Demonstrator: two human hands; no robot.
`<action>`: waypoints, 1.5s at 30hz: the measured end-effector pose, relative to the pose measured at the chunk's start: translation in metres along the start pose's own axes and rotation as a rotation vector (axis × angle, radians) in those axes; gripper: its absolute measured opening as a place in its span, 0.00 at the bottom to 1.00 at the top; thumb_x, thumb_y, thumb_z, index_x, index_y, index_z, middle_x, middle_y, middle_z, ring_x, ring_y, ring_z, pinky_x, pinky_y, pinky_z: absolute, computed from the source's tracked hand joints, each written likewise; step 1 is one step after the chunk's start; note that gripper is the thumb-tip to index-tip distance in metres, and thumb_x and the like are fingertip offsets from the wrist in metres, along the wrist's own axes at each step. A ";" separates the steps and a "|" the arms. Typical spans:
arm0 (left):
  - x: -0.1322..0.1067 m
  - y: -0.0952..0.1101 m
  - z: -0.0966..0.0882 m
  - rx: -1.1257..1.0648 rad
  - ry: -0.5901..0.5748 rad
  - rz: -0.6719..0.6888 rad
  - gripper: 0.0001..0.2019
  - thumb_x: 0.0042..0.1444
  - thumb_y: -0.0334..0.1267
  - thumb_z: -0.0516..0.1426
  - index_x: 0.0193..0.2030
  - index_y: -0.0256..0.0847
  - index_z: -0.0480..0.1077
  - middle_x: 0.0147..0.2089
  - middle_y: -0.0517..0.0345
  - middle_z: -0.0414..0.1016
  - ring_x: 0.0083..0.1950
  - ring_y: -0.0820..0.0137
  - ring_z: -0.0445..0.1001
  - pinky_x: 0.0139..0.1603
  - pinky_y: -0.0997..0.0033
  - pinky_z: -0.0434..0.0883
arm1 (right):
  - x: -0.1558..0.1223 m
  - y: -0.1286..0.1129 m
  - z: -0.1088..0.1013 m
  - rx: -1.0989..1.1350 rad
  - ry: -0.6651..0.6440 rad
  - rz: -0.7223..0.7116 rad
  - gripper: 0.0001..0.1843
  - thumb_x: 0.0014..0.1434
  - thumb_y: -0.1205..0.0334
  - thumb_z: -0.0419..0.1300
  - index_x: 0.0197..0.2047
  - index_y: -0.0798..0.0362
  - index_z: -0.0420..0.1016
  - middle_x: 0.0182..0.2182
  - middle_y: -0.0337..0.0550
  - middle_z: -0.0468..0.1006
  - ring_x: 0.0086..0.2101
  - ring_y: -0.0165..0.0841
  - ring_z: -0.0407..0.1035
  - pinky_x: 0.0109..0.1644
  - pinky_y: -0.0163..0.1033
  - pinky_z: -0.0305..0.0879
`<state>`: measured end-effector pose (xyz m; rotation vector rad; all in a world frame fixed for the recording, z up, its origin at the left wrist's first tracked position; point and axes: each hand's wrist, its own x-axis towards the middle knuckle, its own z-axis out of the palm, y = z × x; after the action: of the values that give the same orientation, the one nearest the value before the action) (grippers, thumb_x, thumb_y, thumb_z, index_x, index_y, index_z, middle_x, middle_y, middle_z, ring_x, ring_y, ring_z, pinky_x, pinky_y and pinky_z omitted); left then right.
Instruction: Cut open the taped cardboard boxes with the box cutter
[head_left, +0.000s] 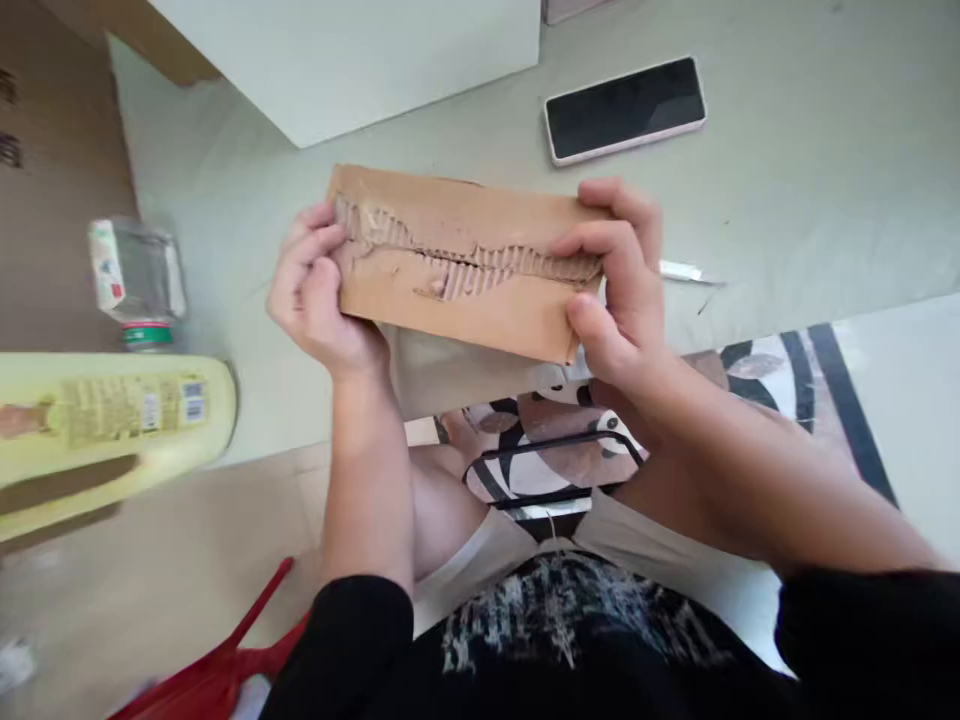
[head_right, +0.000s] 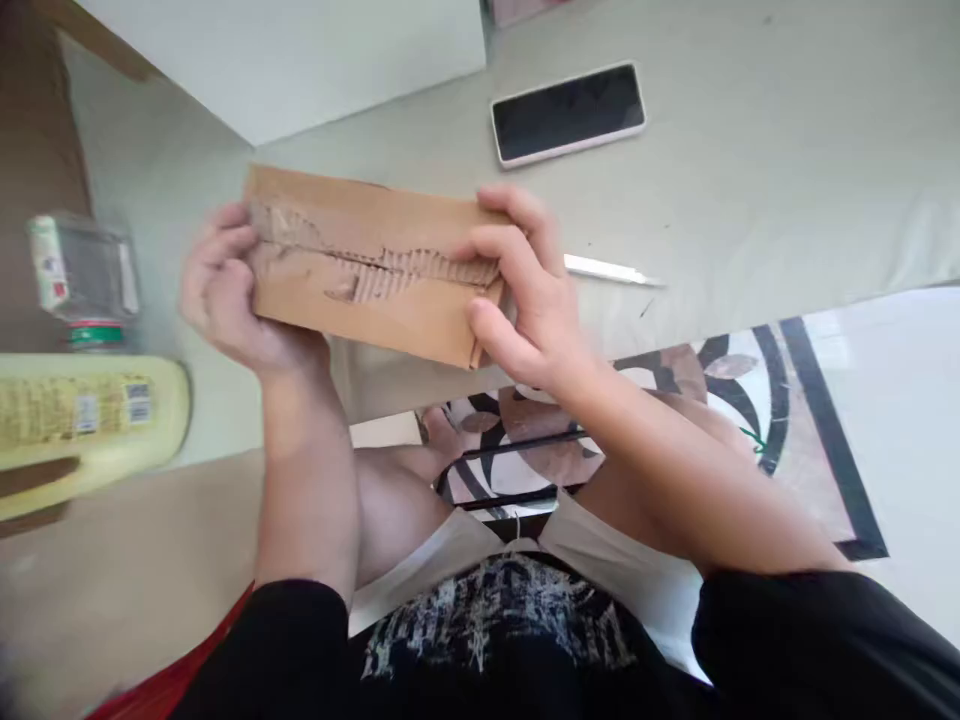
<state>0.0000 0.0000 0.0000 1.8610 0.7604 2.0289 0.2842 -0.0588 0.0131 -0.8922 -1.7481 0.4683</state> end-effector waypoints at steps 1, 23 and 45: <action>0.000 0.001 0.000 0.015 0.009 0.002 0.16 0.60 0.36 0.54 0.46 0.32 0.81 0.51 0.56 0.84 0.57 0.71 0.80 0.62 0.63 0.71 | -0.001 0.001 0.001 -0.010 0.003 0.017 0.24 0.68 0.41 0.50 0.55 0.47 0.71 0.65 0.49 0.64 0.65 0.49 0.62 0.71 0.64 0.63; 0.005 0.018 0.002 0.166 0.034 -0.052 0.22 0.52 0.28 0.48 0.41 0.37 0.83 0.47 0.59 0.85 0.52 0.70 0.80 0.57 0.58 0.74 | -0.004 0.008 0.003 -0.028 0.033 -0.042 0.26 0.66 0.37 0.50 0.55 0.47 0.73 0.64 0.46 0.64 0.63 0.52 0.66 0.69 0.69 0.62; 0.005 0.016 0.005 0.170 0.058 -0.046 0.21 0.52 0.30 0.47 0.40 0.32 0.82 0.43 0.53 0.83 0.50 0.65 0.80 0.58 0.49 0.73 | -0.004 0.006 -0.001 -0.031 -0.017 -0.010 0.27 0.66 0.37 0.50 0.56 0.46 0.72 0.64 0.48 0.65 0.63 0.52 0.64 0.72 0.68 0.57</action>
<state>0.0062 -0.0093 0.0130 1.8615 1.0102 2.0542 0.2873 -0.0583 0.0070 -0.9033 -1.7789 0.4453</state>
